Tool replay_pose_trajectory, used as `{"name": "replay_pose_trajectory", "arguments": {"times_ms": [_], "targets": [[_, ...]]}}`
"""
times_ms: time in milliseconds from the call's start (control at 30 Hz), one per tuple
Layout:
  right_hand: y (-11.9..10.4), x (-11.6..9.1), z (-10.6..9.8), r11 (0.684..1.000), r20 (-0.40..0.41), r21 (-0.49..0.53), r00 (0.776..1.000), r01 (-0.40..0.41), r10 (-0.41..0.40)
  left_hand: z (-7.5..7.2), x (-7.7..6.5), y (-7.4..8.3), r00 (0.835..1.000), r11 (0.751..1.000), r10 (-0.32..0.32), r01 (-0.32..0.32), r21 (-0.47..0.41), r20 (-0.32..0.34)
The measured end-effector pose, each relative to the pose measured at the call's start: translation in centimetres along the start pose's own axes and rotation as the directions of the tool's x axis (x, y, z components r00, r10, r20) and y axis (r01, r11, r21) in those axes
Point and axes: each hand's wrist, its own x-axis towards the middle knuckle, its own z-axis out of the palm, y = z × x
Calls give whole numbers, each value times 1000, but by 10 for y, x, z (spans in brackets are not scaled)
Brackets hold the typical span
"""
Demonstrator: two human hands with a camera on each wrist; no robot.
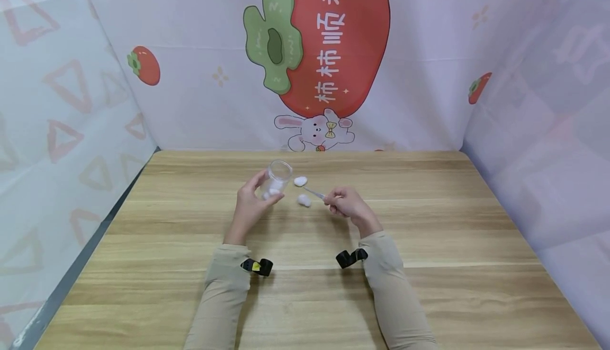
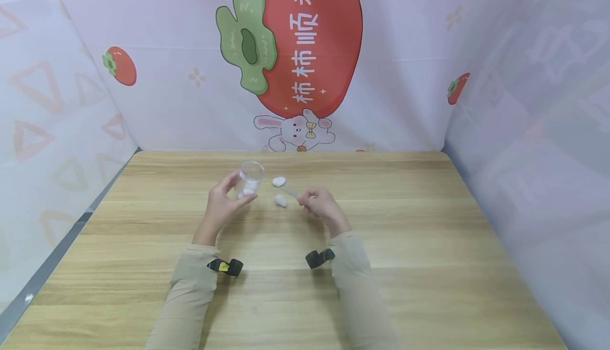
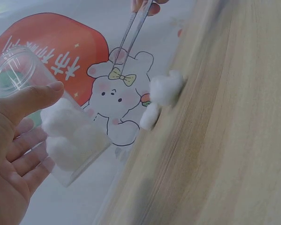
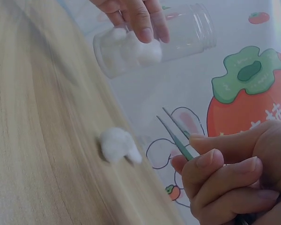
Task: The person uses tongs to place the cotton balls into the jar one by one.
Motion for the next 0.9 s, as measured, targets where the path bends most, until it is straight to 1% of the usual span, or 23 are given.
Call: {"name": "replay_pose_trajectory", "arguments": {"times_ms": [100, 233, 433, 633, 767, 900], "targets": [[0, 0, 0, 999, -16, -39, 1000, -26, 26, 0, 1, -1, 1000, 1000, 14, -14, -1, 0], [1, -1, -1, 994, -46, -98, 998, -37, 33, 1, 1, -2, 1000, 1000, 25, -25, 2, -3], [2, 2, -2, 985, -83, -156, 995, -75, 63, 1, 1, -2, 1000, 1000, 20, -20, 2, -8], [4, 7, -1, 973, -96, -211, 992, -96, 77, 0, 1, -1, 1000, 1000, 6, -6, -6, -7], [4, 9, 2, 967, -100, -227, 991, -114, 93, 0, 1, 0, 1000, 1000, 4, -4, -11, -5], [5, 10, 4, 962, -90, -250, 992, -110, 90, 0, 1, 0, 1000, 1000, 6, -6, -9, -7]]}}
